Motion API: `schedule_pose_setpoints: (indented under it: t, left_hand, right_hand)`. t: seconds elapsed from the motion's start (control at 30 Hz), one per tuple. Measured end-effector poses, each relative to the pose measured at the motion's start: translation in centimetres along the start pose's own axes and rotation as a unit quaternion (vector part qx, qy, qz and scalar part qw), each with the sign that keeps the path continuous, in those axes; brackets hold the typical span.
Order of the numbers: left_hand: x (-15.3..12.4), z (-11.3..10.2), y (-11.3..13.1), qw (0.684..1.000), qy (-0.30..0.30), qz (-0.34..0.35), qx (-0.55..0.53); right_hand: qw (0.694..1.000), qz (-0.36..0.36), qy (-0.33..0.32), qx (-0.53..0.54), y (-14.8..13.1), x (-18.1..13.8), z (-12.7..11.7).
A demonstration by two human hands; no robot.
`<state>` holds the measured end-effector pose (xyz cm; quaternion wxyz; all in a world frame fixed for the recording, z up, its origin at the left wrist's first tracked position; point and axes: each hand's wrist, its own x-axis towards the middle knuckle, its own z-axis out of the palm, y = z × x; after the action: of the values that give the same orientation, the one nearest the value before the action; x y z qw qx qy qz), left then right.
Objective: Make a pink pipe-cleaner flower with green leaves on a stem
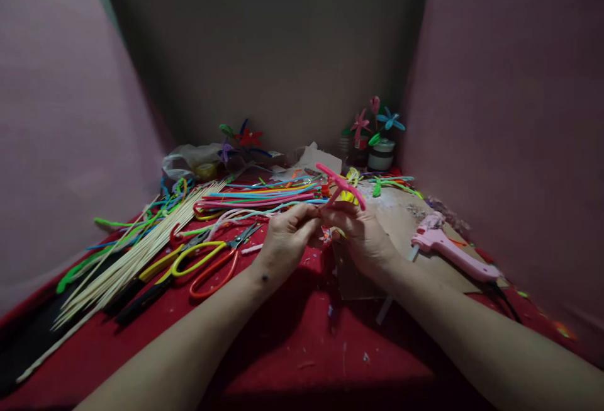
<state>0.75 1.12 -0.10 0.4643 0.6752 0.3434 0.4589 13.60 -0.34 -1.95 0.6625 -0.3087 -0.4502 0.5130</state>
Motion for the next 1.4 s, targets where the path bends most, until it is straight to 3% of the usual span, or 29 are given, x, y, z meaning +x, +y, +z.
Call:
schedule_pose_setpoints:
  t: [0.1, 0.23, 0.37, 0.47, 0.53, 0.77, 0.9, 1.0, 1.07, 1.2, 1.4]
  left_hand:
    - [-0.2, 0.0, 0.1, 0.998, -0.031, -0.035, -0.04]
    - [0.0, -0.1, 0.1, 0.99, -0.063, -0.061, -0.108]
    - [-0.2, 0.3, -0.2, 0.981, -0.089, -0.093, -0.141]
    - [-0.7, 1.2, -0.5, 0.974, -0.119, -0.131, -0.14]
    - [-1.1, 2.0, -0.8, 0.97, -0.132, -0.158, -0.131]
    - [-1.1, 4.1, -1.2, 0.974, -0.101, -0.193, -0.058]
    - [-0.8, 4.5, -1.2, 0.986, -0.063, -0.152, 0.013]
    - [-0.5, 4.7, -1.8, 0.988, -0.049, -0.126, 0.072]
    - [-0.3, 4.7, -2.6, 0.984, -0.057, -0.105, 0.132]
    - [-0.1, 4.5, -3.8, 0.967, -0.055, -0.035, 0.244]
    - [-0.2, 4.3, -4.1, 0.959, -0.067, 0.001, 0.276]
  right_hand:
    - [0.999, -0.013, -0.007, -0.028, -0.1, -0.4, 0.6]
    - [0.997, -0.014, -0.069, -0.034, -0.3, -0.8, 1.0]
    - [0.981, -0.063, -0.061, -0.175, -1.4, -1.5, 0.1]
    - [0.914, -0.108, 0.001, -0.391, -2.3, -2.6, -1.2]
    - [0.872, -0.092, -0.008, -0.481, -2.7, -3.3, -2.1]
    - [0.731, -0.081, -0.009, -0.678, -2.5, -4.9, -3.8]
    - [0.636, -0.133, -0.012, -0.761, -2.1, -5.3, -4.4]
    - [0.585, -0.14, -0.018, -0.799, -1.7, -5.3, -4.6]
    - [0.573, -0.132, -0.024, -0.809, -1.5, -5.3, -4.6]
    - [0.588, -0.117, -0.032, -0.8, -1.3, -5.3, -4.5]
    - [0.6, -0.15, -0.012, -0.786, -1.4, -6.2, -4.4]
